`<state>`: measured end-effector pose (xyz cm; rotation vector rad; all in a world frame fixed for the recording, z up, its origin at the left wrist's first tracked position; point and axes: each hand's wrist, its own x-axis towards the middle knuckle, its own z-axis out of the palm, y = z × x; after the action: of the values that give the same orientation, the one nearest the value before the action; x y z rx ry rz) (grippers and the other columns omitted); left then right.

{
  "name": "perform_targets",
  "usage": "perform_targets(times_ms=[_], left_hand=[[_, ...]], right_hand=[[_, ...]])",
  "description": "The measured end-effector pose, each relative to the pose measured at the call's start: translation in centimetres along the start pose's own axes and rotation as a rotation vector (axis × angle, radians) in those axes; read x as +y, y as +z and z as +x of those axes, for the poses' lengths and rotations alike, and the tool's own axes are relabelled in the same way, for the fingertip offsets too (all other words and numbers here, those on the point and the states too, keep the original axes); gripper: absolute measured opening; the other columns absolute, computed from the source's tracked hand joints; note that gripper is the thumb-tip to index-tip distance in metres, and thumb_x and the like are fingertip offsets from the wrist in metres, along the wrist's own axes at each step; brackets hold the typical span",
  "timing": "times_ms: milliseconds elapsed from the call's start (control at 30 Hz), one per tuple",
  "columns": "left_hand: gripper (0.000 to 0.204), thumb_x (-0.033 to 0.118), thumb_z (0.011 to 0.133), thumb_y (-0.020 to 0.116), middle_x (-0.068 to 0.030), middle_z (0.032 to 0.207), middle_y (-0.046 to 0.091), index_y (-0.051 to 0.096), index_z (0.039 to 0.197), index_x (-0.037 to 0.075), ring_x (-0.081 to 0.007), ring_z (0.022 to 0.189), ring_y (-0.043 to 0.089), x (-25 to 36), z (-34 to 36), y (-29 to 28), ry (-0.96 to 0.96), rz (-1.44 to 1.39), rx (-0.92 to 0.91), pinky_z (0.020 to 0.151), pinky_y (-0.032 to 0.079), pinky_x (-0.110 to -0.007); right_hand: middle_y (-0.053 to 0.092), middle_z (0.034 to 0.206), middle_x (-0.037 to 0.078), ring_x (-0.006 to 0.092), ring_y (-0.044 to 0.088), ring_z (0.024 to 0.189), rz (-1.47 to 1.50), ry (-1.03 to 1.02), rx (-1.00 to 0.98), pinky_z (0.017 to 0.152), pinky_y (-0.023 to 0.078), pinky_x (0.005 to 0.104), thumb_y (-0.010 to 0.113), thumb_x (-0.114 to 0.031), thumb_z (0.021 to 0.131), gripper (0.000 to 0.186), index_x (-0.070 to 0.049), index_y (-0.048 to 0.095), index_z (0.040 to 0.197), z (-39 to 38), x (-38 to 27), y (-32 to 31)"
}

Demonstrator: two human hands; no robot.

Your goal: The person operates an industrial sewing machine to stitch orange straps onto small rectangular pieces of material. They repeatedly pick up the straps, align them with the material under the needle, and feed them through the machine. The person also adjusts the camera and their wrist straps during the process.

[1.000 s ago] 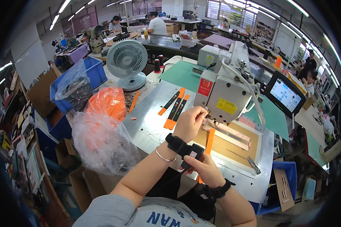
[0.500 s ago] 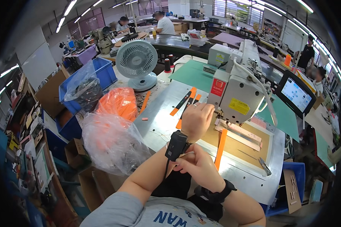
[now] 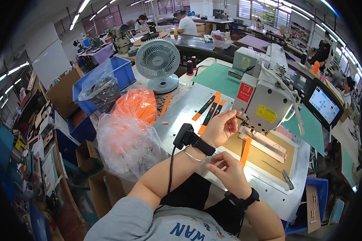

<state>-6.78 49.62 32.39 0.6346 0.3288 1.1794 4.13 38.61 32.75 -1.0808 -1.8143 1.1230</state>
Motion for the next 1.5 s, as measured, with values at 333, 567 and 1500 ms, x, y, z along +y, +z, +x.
perform_targets(times_ms=[333, 567, 1500], left_hand=[[0.008, 0.012, 0.082, 0.055, -0.0020, 0.066, 0.052, 0.057, 0.087, 0.005, -0.0136, 0.062, 0.050, 0.9, -0.7, 2.7, 0.564, 1.431, -0.013, 0.065, 0.041, -0.026], [0.007, 0.007, 0.071, 0.056, -0.0030, 0.073, 0.054, 0.054, 0.079, 0.008, -0.0189, 0.070, 0.055, 2.5, 0.3, 2.4, 1.128, 2.323, -0.018, 0.070, 0.042, -0.032], [0.016, 0.014, 0.091, 0.048, -0.0019, 0.072, 0.054, 0.056, 0.096, 0.001, -0.0098, 0.072, 0.052, 2.9, -3.0, 3.9, 0.259, 0.630, -0.088, 0.073, 0.044, -0.023]], right_hand=[[0.053, 0.101, 0.014, 0.0125, 0.055, 0.071, 0.263, 0.162, 0.027, 0.061, 0.046, 0.0240, 0.068, -0.026, 0.076, 0.057, 0.005, 0.041, 0.115, -0.2, -0.6, -0.5], [0.051, 0.106, 0.013, 0.0129, 0.056, 0.084, 0.602, 0.233, 0.035, 0.070, 0.045, 0.0230, 0.070, -0.023, 0.075, 0.066, 0.006, 0.035, 0.123, 0.3, -3.4, 0.3], [0.057, 0.088, 0.006, 0.0073, 0.056, 0.064, 0.375, 0.118, -0.129, 0.053, 0.047, 0.0212, 0.058, -0.005, 0.077, 0.046, -0.001, 0.043, 0.120, 0.7, -0.3, -0.3]])
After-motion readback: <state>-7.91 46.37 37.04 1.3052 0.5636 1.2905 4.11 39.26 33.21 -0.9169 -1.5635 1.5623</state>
